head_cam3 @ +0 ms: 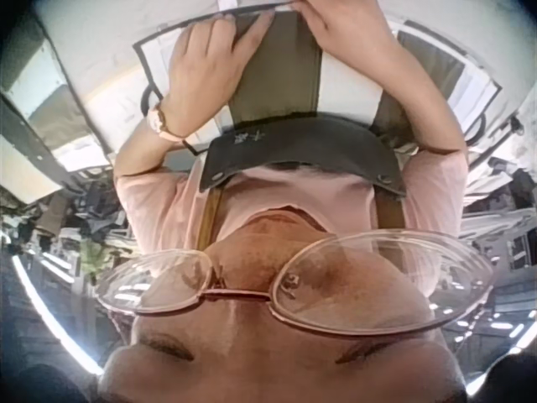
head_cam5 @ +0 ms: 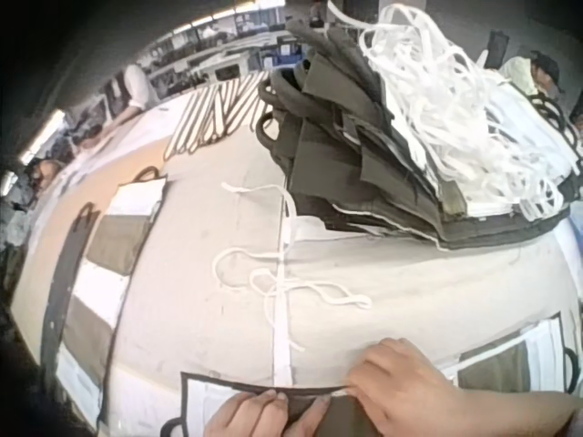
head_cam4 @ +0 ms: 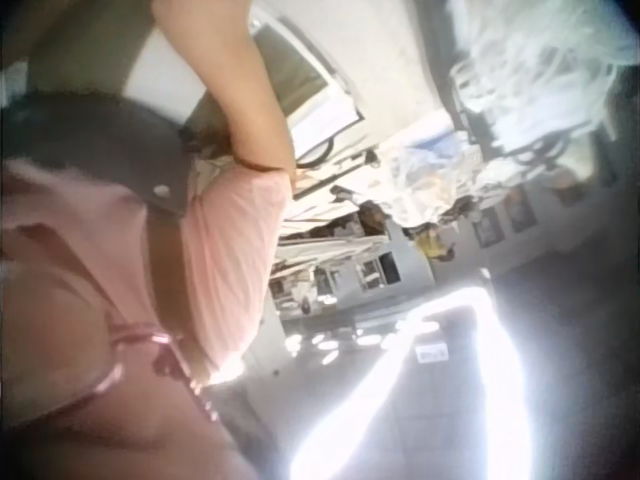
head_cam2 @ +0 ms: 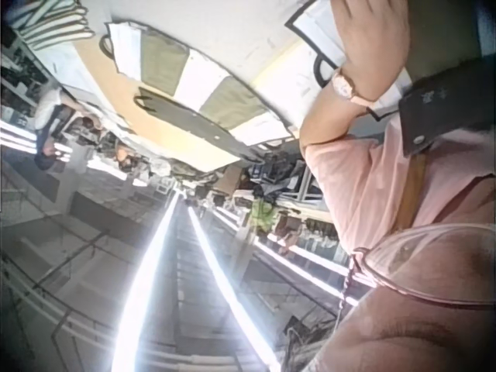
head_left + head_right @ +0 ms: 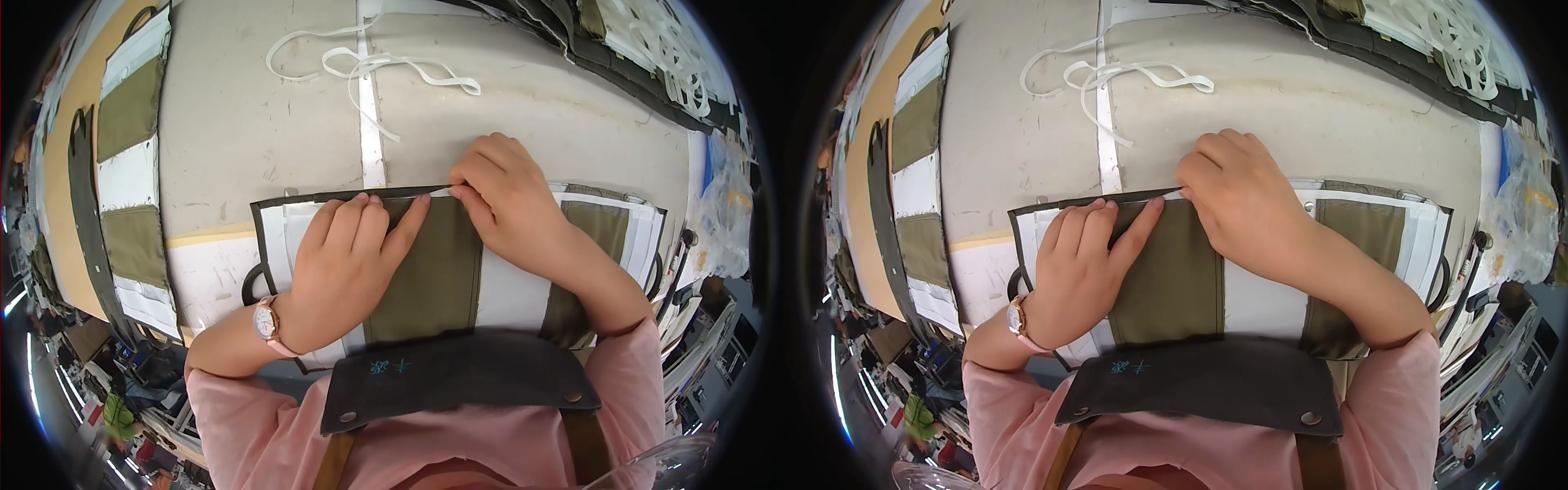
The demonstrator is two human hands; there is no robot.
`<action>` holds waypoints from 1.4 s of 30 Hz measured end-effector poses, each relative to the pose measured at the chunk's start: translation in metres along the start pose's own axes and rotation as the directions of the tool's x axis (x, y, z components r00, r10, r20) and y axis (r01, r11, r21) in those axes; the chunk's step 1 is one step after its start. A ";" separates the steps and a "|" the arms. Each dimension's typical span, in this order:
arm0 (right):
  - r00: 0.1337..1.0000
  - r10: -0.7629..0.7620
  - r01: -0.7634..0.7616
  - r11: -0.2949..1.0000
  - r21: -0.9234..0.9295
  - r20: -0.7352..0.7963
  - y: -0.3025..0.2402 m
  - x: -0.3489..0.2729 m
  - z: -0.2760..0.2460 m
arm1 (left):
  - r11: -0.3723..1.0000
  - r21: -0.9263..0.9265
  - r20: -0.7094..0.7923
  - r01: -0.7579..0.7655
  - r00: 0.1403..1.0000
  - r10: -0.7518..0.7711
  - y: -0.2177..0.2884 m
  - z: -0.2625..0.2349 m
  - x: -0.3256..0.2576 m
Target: The person assembles a green and white striped bag by hand. They use a hammer to secure metal rivets at the corners of the bag and thread white elastic cords through the grommets. The person works on a table in a factory setting, handling the bag and tools directly.
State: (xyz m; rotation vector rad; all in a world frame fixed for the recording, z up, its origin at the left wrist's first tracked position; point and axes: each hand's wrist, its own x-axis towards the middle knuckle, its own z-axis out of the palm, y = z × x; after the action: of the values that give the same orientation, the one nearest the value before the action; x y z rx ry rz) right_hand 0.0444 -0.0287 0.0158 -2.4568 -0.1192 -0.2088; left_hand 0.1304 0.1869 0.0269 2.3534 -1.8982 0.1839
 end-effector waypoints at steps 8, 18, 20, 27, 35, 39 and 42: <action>0.996 -0.083 0.083 0.996 0.010 -0.012 -0.001 0.000 0.008 | 0.999 -0.044 0.070 0.024 0.997 -0.021 0.001 -0.006 0.005; 0.965 -0.257 0.260 0.961 -0.092 0.043 0.007 -0.011 -0.002 | 0.999 -0.050 0.047 0.016 0.999 -0.014 0.001 -0.006 0.003; 0.947 -0.320 0.322 0.936 -0.144 0.036 0.009 -0.012 -0.001 | 0.998 -0.066 0.047 0.011 0.999 -0.008 0.001 -0.005 0.002; 0.925 -0.379 0.361 0.880 -0.307 0.002 0.003 -0.018 0.005 | 0.999 -0.027 0.079 0.021 0.997 -0.019 0.002 -0.007 0.004; 0.930 -0.363 0.330 0.896 -0.296 -0.061 0.002 -0.017 0.011 | 0.993 -0.114 0.065 0.040 0.997 -0.033 0.005 -0.017 0.008; 0.974 -0.222 0.214 0.967 -0.135 -0.052 0.000 -0.012 0.005 | 0.974 -0.226 -0.045 -0.028 0.999 0.018 0.033 -0.006 0.017; 0.997 0.070 -0.067 0.993 0.102 -0.025 0.003 -0.018 -0.010 | 0.970 -0.244 0.002 0.016 1.000 -0.016 0.044 -0.004 0.020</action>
State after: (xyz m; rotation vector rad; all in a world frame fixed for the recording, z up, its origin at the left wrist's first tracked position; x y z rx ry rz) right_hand 0.0256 -0.0384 0.0183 -2.3525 -0.0318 -0.2032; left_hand 0.0918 0.1589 0.0344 2.2045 -1.7852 -0.0489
